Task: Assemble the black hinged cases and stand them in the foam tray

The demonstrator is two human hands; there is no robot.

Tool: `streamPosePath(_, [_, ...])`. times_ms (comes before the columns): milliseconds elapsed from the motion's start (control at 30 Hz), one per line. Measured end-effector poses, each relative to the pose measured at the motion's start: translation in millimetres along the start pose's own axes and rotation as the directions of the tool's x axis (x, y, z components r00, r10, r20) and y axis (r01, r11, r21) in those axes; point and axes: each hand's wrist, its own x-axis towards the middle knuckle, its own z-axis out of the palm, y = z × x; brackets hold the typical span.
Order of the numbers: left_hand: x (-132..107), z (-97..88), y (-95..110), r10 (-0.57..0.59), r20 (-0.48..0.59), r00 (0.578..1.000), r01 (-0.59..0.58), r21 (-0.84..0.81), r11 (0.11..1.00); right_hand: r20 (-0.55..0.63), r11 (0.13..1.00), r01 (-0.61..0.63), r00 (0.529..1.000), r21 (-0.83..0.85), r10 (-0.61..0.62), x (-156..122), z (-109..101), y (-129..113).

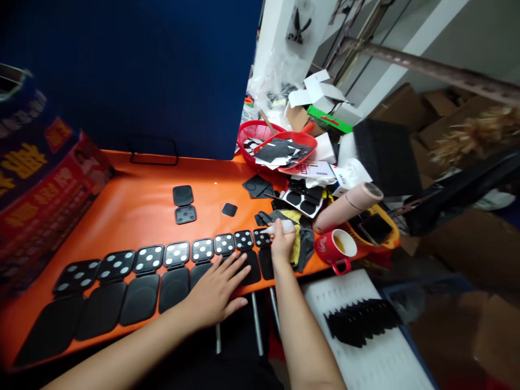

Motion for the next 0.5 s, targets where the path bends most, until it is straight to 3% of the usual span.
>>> streamPosePath(200, [23,22.2,16,0.15,-0.026,0.988,-0.15,-0.026,0.988,-0.039,0.978,0.045,0.998,-0.204,-0.054,0,0,3])
streamPosePath(500, [24,31.9,18,0.137,-0.014,0.991,-0.136,0.058,0.989,-0.051,0.97,0.057,0.996,-0.235,-0.071,0,-1,5])
